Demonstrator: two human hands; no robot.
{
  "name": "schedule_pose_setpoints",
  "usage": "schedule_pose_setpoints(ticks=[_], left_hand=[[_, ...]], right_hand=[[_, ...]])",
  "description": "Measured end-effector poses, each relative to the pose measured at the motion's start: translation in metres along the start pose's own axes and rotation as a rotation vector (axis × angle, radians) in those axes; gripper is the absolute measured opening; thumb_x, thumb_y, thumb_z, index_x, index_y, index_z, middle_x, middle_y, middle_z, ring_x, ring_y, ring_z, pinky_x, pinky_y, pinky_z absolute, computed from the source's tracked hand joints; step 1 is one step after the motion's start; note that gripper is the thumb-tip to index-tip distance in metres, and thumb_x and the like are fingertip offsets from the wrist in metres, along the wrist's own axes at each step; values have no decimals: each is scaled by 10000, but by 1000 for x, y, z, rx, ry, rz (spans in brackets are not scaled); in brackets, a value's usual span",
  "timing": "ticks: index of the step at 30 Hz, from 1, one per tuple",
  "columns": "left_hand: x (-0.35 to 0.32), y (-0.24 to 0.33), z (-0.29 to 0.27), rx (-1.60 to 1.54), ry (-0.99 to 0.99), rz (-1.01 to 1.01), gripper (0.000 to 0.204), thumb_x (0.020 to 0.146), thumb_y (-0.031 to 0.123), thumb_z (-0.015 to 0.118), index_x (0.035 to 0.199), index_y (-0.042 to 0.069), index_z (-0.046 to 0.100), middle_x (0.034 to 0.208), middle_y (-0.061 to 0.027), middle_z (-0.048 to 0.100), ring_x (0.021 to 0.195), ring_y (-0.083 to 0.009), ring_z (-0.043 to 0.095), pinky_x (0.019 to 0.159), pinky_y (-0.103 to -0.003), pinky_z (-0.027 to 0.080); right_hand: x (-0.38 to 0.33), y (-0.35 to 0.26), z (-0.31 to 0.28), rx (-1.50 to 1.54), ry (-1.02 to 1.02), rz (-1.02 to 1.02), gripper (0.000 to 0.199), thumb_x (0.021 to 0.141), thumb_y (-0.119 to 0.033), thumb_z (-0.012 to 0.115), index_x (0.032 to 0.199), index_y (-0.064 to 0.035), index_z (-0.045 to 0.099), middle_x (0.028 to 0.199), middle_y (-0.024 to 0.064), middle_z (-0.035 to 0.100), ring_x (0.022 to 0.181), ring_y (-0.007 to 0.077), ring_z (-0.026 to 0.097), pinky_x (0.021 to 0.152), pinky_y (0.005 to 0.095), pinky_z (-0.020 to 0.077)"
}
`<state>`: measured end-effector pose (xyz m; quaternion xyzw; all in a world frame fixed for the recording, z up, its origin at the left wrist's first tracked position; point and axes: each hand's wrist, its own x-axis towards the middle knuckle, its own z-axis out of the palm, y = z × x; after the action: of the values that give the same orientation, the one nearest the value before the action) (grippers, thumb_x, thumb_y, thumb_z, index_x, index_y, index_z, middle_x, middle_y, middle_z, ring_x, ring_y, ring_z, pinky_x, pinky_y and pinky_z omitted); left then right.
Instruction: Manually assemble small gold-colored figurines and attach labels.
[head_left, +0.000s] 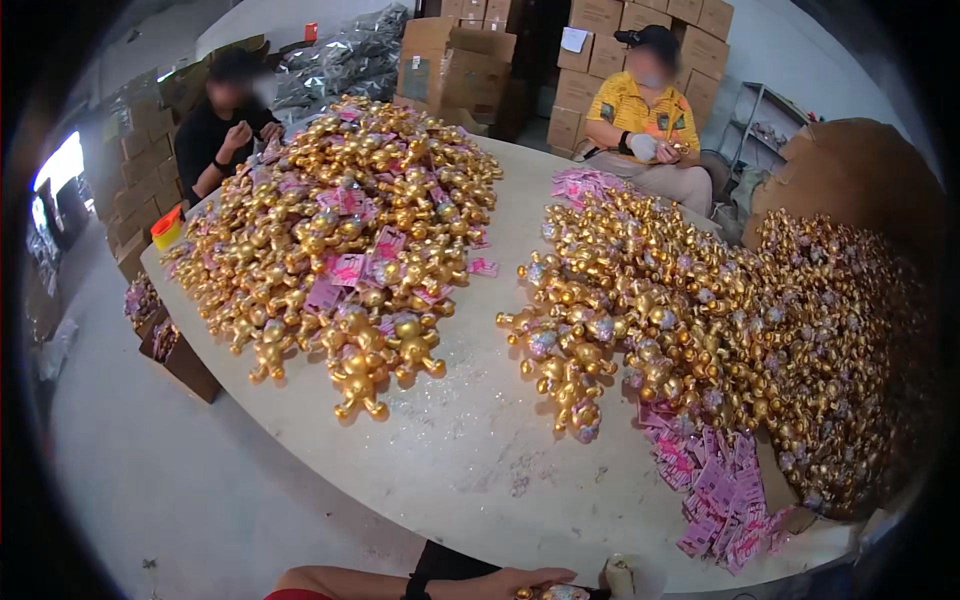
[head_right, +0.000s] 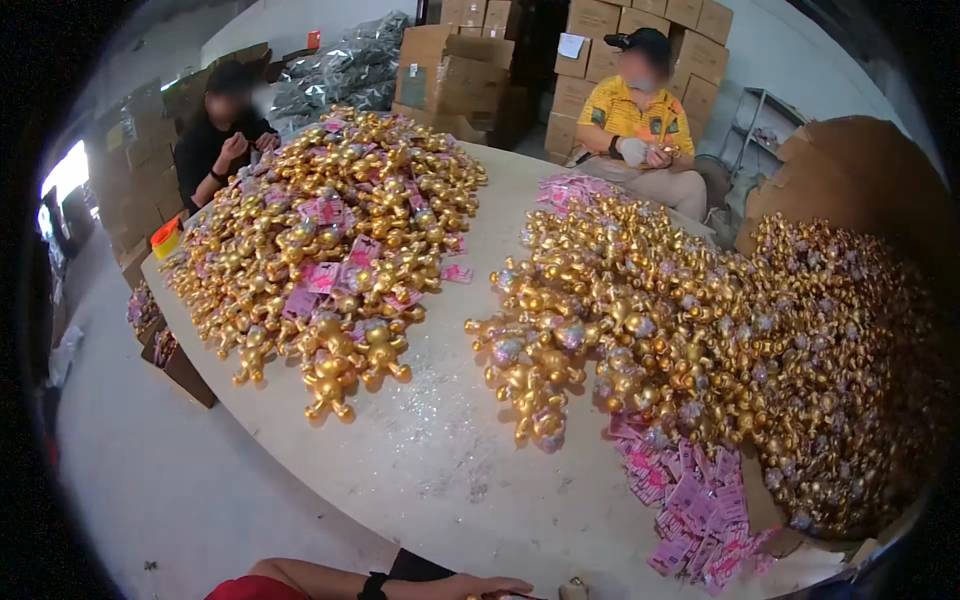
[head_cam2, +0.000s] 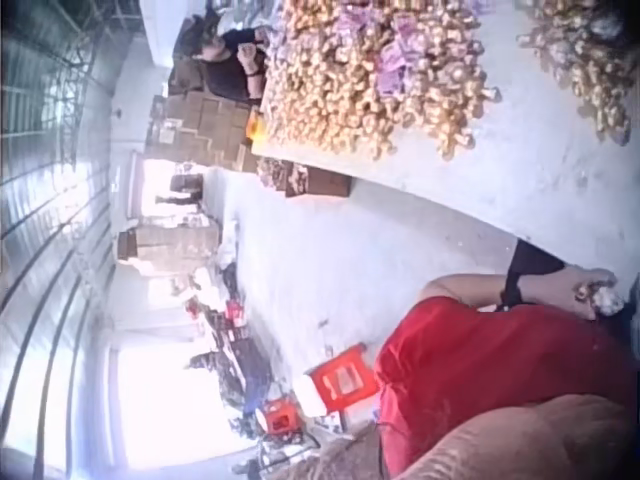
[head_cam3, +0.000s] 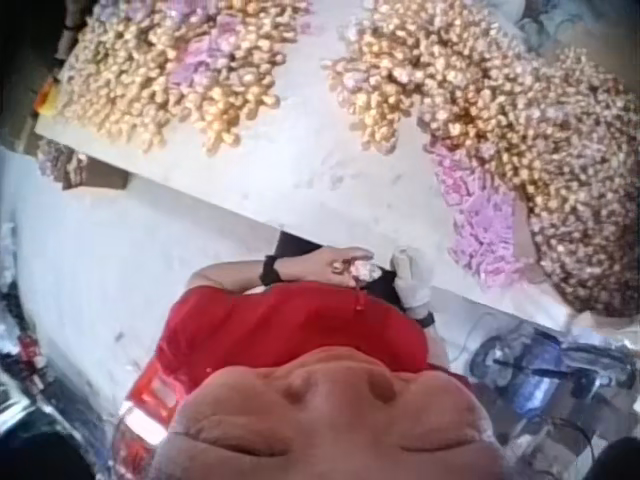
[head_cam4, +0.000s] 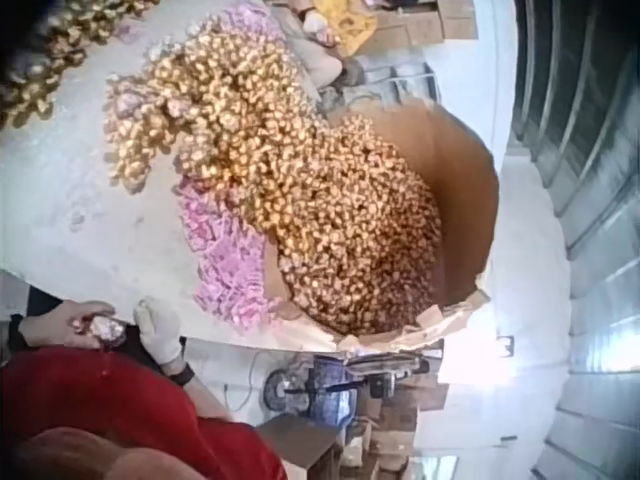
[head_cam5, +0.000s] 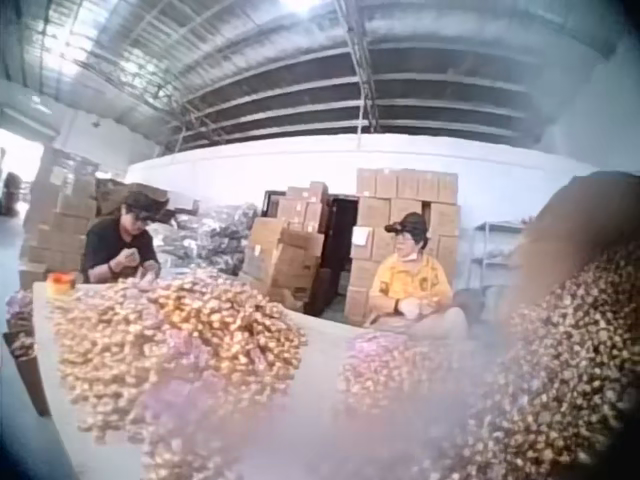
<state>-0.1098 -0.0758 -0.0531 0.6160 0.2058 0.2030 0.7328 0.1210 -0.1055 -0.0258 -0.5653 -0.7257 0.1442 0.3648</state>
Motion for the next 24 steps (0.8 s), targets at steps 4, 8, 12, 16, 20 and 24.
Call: schedule_pose_setpoints(ticks=[4,8,12,16,20,24], left_hand=[[-2,-3,-8,147,-62,93,625,851,233,645,1357,37,336,964,-97,604,883,-138,566,789,-280,452],[4,-19,0,170,-16,113,627,835,249,660,1337,29,356,907,-90,607,847,-153,577,757,-284,467],[3,-14,12,171,109,81,582,816,251,669,1295,44,412,922,-87,625,827,-146,597,752,-284,480],[3,-10,28,-74,258,22,420,837,244,636,1187,46,516,924,-103,638,832,-163,611,742,-300,489],[14,-40,32,-149,335,40,313,852,236,643,1078,32,570,901,-13,615,835,-75,548,743,-238,464],[10,-14,42,-122,515,40,275,854,220,645,1027,13,593,880,5,606,798,-61,543,703,-215,455]], right_hand=[[3,-11,1,33,-61,120,147,875,-132,525,771,-40,574,644,107,549,584,244,524,555,364,418],[-7,-4,4,89,-3,244,229,894,-166,500,723,-25,558,608,76,516,554,191,487,524,327,393],[-3,-12,1,210,-26,293,295,899,-168,470,648,-24,527,581,69,496,540,173,457,501,322,360],[-13,11,2,186,-29,189,284,894,-157,478,642,-29,514,573,66,481,535,171,453,503,329,364],[-27,32,10,127,71,-14,169,875,-139,529,772,-12,572,671,112,557,606,231,525,571,360,420],[-31,44,22,-84,153,-225,134,850,-123,568,909,-9,607,755,95,611,687,194,581,622,315,468]])
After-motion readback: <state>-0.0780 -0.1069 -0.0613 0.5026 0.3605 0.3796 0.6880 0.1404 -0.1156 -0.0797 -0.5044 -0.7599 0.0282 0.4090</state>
